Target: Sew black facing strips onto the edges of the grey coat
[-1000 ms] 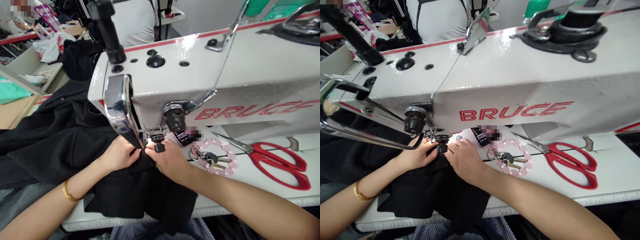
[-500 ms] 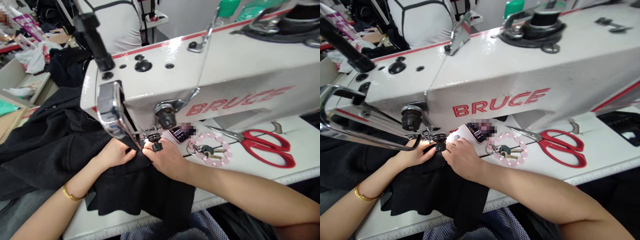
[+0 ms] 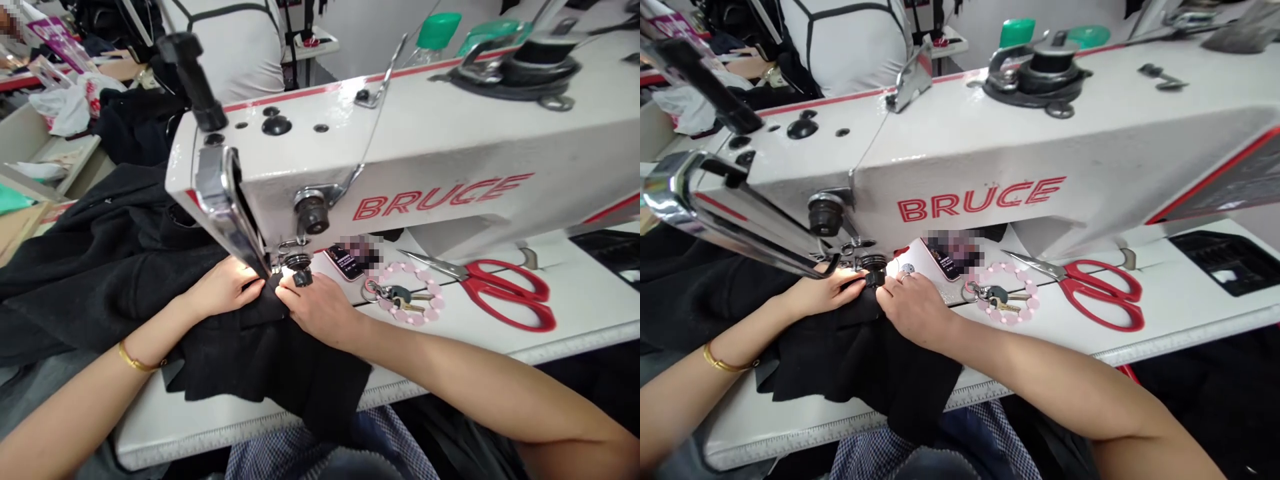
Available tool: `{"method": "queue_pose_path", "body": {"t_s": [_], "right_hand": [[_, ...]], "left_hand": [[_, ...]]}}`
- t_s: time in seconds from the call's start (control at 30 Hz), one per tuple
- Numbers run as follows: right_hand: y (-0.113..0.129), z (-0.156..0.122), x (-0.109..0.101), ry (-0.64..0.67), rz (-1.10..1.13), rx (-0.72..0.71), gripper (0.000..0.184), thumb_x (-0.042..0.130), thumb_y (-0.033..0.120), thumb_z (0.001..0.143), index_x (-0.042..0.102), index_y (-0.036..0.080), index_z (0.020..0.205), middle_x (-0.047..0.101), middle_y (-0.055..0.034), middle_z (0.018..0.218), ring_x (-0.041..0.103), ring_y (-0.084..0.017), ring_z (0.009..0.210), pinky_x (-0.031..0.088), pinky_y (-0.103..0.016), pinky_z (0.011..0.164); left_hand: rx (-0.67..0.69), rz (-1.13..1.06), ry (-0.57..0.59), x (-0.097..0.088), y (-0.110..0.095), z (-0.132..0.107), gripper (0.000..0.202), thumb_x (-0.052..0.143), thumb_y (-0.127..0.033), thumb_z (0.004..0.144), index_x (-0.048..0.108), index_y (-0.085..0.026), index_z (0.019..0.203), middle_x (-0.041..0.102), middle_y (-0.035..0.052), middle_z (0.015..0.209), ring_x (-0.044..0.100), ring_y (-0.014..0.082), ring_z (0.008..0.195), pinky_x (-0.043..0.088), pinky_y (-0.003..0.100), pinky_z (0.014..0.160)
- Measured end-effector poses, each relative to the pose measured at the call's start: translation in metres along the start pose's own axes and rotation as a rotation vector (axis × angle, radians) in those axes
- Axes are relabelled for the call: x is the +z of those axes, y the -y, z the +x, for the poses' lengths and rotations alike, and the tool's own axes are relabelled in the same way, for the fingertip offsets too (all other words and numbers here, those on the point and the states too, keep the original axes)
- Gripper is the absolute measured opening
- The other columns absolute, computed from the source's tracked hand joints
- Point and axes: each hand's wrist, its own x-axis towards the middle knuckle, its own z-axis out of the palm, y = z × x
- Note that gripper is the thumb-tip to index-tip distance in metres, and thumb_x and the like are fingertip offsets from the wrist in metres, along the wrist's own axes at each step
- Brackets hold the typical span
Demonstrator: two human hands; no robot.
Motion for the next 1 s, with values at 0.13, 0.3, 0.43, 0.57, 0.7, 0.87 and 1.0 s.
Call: {"method": "queue_pose_path", "body": {"t_s": [0.13, 0.3, 0.43, 0.57, 0.7, 0.87, 1.0], "right_hand": [[0.001, -0.002, 0.0, -0.036, 0.002, -0.029, 0.018, 0.039, 0.017, 0.088, 0.055, 0.015, 0.095, 0.058, -0.0065, 0.092, 0.051, -0.018, 0.079, 0.033, -0.031, 0.062], [0.004, -0.004, 0.002, -0.078, 0.094, -0.047, 0.017, 0.04, 0.019, 0.089, 0.057, 0.017, 0.092, 0.058, -0.0055, 0.096, 0.052, -0.017, 0.085, 0.035, -0.029, 0.067], [0.003, -0.005, 0.001, -0.083, 0.192, -0.017, 0.014, 0.043, 0.02, 0.087, 0.055, 0.016, 0.092, 0.058, -0.0059, 0.097, 0.052, -0.017, 0.087, 0.037, -0.029, 0.071], [-0.001, -0.009, 0.001, -0.126, 0.232, 0.056, 0.013, 0.048, 0.021, 0.084, 0.049, 0.015, 0.095, 0.057, -0.0057, 0.091, 0.052, -0.018, 0.081, 0.037, -0.029, 0.067], [-0.005, -0.012, 0.001, -0.158, 0.171, 0.036, 0.01, 0.048, 0.02, 0.083, 0.05, 0.013, 0.091, 0.056, -0.0053, 0.082, 0.051, -0.018, 0.072, 0.035, -0.028, 0.06], [-0.009, -0.013, 0.003, -0.184, 0.039, -0.153, 0.018, 0.035, 0.016, 0.089, 0.053, 0.017, 0.092, 0.054, -0.0049, 0.083, 0.049, -0.016, 0.068, 0.031, -0.029, 0.058], [-0.008, -0.013, 0.002, -0.182, 0.011, -0.208, 0.022, 0.034, 0.015, 0.089, 0.056, 0.016, 0.087, 0.054, -0.0054, 0.084, 0.049, -0.016, 0.07, 0.03, -0.03, 0.059]], "left_hand": [[-0.133, -0.084, -0.029, 0.0, -0.044, -0.025, 0.029, 0.038, -0.031, 0.087, 0.053, -0.02, 0.108, 0.06, 0.0071, 0.105, 0.053, 0.0203, 0.1, 0.035, 0.045, 0.092], [-0.232, 0.008, -0.201, 0.015, -0.077, -0.053, 0.026, 0.045, -0.024, 0.086, 0.049, -0.016, 0.11, 0.059, 0.008, 0.109, 0.052, 0.0193, 0.105, 0.03, 0.045, 0.097], [-0.133, 0.035, -0.21, 0.012, -0.07, -0.039, 0.019, 0.044, -0.024, 0.086, 0.059, -0.015, 0.096, 0.065, 0.0054, 0.089, 0.058, 0.0164, 0.083, 0.042, 0.036, 0.082], [-0.207, -0.106, -0.186, 0.006, -0.066, -0.025, 0.02, 0.045, -0.025, 0.085, 0.063, -0.016, 0.088, 0.064, 0.0036, 0.081, 0.056, 0.0132, 0.072, 0.046, 0.025, 0.065], [-0.259, -0.198, -0.16, 0.006, -0.066, -0.024, 0.017, 0.05, -0.025, 0.081, 0.064, -0.017, 0.087, 0.063, 0.0029, 0.083, 0.057, 0.0128, 0.074, 0.046, 0.024, 0.067], [-0.387, -0.258, -0.156, 0.01, -0.067, -0.022, 0.016, 0.046, -0.023, 0.083, 0.061, -0.017, 0.08, 0.062, -0.0002, 0.071, 0.055, 0.0112, 0.066, 0.044, 0.024, 0.063], [-0.343, -0.21, -0.275, 0.015, -0.07, -0.023, 0.014, 0.046, -0.021, 0.083, 0.059, -0.017, 0.08, 0.06, 0.0008, 0.074, 0.055, 0.0118, 0.071, 0.046, 0.025, 0.068]]}}
